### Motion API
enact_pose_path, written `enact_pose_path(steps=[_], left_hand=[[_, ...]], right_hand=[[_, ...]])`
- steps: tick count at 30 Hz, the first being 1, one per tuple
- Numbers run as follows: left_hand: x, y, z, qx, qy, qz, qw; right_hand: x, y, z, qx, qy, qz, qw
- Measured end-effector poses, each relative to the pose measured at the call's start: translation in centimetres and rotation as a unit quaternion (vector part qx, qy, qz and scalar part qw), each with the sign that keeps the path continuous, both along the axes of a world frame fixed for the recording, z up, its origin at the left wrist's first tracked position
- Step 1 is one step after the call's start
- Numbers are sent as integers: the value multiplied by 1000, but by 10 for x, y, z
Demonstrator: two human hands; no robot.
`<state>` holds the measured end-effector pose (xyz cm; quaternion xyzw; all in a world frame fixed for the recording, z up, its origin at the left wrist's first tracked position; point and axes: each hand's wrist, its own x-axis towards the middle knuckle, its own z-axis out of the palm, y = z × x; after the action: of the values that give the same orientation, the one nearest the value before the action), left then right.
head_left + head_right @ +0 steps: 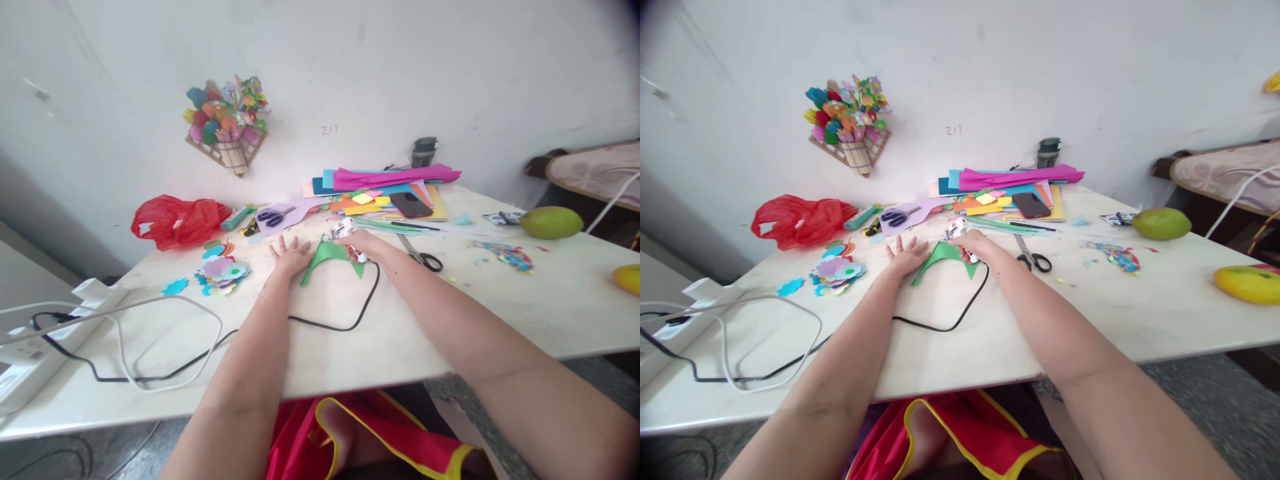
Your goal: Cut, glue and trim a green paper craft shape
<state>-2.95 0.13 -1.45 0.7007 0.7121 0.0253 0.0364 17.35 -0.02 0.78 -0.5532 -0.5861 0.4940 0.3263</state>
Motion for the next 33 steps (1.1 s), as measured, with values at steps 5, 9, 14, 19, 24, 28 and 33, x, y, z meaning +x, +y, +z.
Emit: enact_pose_path(steps=[5,9,14,19,24,28,33], left_hand=[[0,-1,0,10,0,-3,1000],[1,-2,-2,46,1,-31,998],[1,-3,-4,81,9,-84,993],[5,-10,2,103,46,-122,986],[23,-22,9,153,106,-173,967],[30,-25,8,129,104,-184,969],[11,-12,10,39,18,-135,990]], right_hand=[[0,2,-1,-10,17,-29,999],[1,4,-2,-3,39,-41,998],[1,5,-4,3,43,-45,998],[1,5,-4,6,51,-42,998],[1,5,-4,4,59,-48,997],[1,8,-8,13,75,-41,996],[4,8,-8,22,85,-42,995]])
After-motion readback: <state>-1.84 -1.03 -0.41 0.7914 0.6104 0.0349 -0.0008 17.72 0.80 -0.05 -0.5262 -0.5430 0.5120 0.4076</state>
